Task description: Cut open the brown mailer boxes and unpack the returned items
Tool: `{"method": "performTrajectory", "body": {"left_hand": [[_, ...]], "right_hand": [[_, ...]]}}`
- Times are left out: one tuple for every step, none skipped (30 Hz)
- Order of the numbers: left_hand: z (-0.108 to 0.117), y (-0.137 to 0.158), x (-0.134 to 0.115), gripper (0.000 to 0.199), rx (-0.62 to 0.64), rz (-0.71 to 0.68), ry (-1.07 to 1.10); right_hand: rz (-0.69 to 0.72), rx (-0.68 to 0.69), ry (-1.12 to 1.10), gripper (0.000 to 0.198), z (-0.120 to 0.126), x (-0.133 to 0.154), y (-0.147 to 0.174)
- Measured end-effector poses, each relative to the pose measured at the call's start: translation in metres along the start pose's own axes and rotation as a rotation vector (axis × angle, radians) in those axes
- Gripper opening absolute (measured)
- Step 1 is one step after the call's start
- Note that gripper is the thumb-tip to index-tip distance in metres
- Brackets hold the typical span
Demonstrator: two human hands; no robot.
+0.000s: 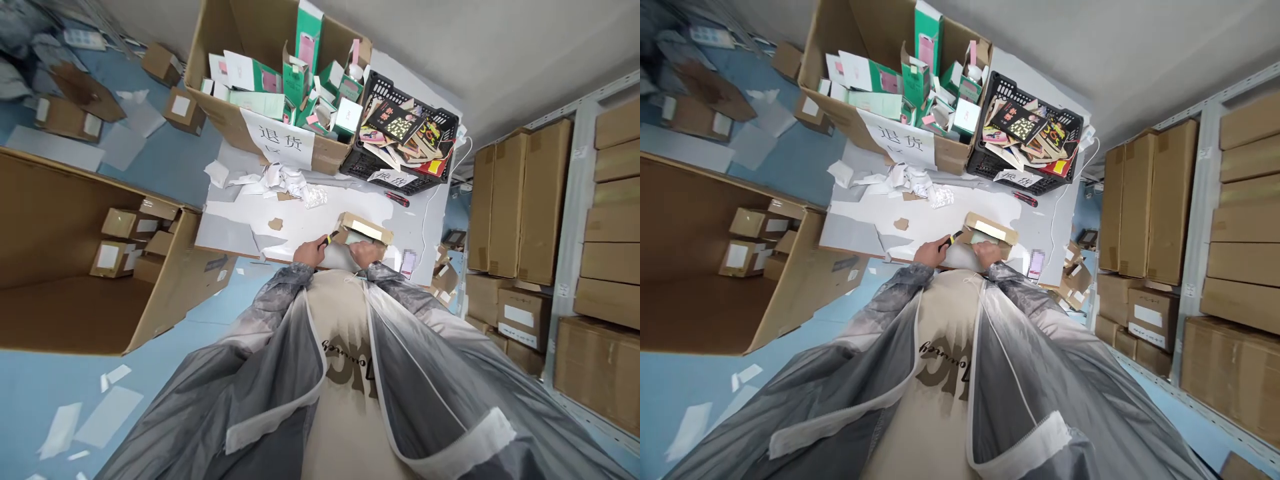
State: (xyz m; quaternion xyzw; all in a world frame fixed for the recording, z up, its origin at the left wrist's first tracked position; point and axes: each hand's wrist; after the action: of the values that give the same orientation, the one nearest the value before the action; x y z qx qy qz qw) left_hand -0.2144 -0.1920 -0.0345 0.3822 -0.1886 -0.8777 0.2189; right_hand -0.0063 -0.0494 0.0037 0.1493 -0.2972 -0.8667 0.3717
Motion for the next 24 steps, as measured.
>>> {"method": "performTrajectory", "body": {"left_hand": [[0.001,-0.006,-0.003,0.061,-0.010,-0.001,0.005],[0.003,-0.012,-0.005,0.061,-0.014,-0.005,0.008],[0.006,-0.020,-0.005,0.061,-0.013,-0.017,0.012],[0.010,-0.027,-0.004,0.059,-0.004,-0.035,0.019],[0.015,-0.034,-0.002,0.058,0.009,-0.061,0.028],[0.021,-0.039,0.003,0.056,0.024,-0.093,0.040],[0.027,-0.043,0.011,0.055,0.049,-0.133,0.057],[0.034,-0.045,0.021,0.055,0.080,-0.176,0.082],[0.040,-0.044,0.033,0.057,0.117,-0.215,0.118],[0.044,-0.042,0.046,0.061,0.148,-0.240,0.163],[0.048,-0.039,0.059,0.067,0.155,-0.240,0.219],[0.049,-0.035,0.072,0.073,0.130,-0.212,0.272],[0.048,-0.031,0.084,0.077,0.072,-0.161,0.297],[0.045,-0.028,0.093,0.078,0.015,-0.100,0.280],[0.041,-0.027,0.100,0.079,-0.031,-0.034,0.229],[0.035,-0.027,0.105,0.079,-0.054,0.030,0.146],[0.028,-0.028,0.107,0.080,-0.049,0.084,0.051],[0.020,-0.031,0.108,0.081,-0.024,0.126,-0.036],[0.013,-0.034,0.107,0.082,0.008,0.158,-0.101],[0.005,-0.038,0.105,0.083,0.036,0.177,-0.138],[-0.002,-0.041,0.103,0.083,0.056,0.184,-0.150],[-0.008,-0.045,0.102,0.083,0.061,0.188,-0.141],[-0.013,-0.047,0.101,0.082,0.050,0.196,-0.116],[-0.016,-0.050,0.101,0.079,0.020,0.211,-0.074]], "right_hand": [[0.010,-0.010,-0.007,0.038,-0.005,0.002,0.002],[0.011,-0.022,-0.015,0.042,-0.009,0.005,0.004],[0.003,-0.037,-0.023,0.044,-0.012,0.006,0.005],[-0.006,-0.052,-0.029,0.045,-0.015,0.008,0.006],[-0.021,-0.070,-0.035,0.046,-0.018,0.008,0.007],[-0.040,-0.087,-0.040,0.047,-0.020,0.008,0.008],[-0.056,-0.104,-0.047,0.047,-0.023,0.006,0.011],[-0.062,-0.120,-0.055,0.046,-0.026,0.004,0.014],[-0.056,-0.137,-0.063,0.044,-0.030,0.001,0.018],[-0.039,-0.151,-0.073,0.045,-0.034,-0.004,0.023],[-0.013,-0.159,-0.087,0.046,-0.039,-0.010,0.029],[0.017,-0.162,-0.106,0.048,-0.044,-0.016,0.034],[0.038,-0.162,-0.128,0.048,-0.050,-0.023,0.040],[0.047,-0.160,-0.154,0.046,-0.057,-0.030,0.045],[0.049,-0.160,-0.181,0.042,-0.063,-0.037,0.050],[0.044,-0.165,-0.210,0.040,-0.070,-0.043,0.055],[0.036,-0.177,-0.241,0.039,-0.076,-0.049,0.059],[0.027,-0.195,-0.277,0.039,-0.082,-0.053,0.062],[0.017,-0.220,-0.319,0.037,-0.087,-0.057,0.064],[0.003,-0.252,-0.368,0.033,-0.091,-0.059,0.066],[-0.021,-0.293,-0.425,0.030,-0.095,-0.061,0.068],[-0.061,-0.337,-0.492,0.029,-0.097,-0.061,0.068],[-0.119,-0.380,-0.568,0.030,-0.098,-0.062,0.068],[-0.197,-0.418,-0.650,0.029,-0.098,-0.062,0.067]]}}
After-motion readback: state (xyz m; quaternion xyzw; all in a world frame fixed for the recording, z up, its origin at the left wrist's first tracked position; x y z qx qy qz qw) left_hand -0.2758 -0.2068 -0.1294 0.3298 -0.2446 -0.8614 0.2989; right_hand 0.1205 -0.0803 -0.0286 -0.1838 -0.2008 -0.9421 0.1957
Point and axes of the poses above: each hand's wrist, its own y-axis away from the middle knuckle, its own z-axis out of the back of the hand, x = y × z, and after that the axes turned 5 degrees about -z, right-handed
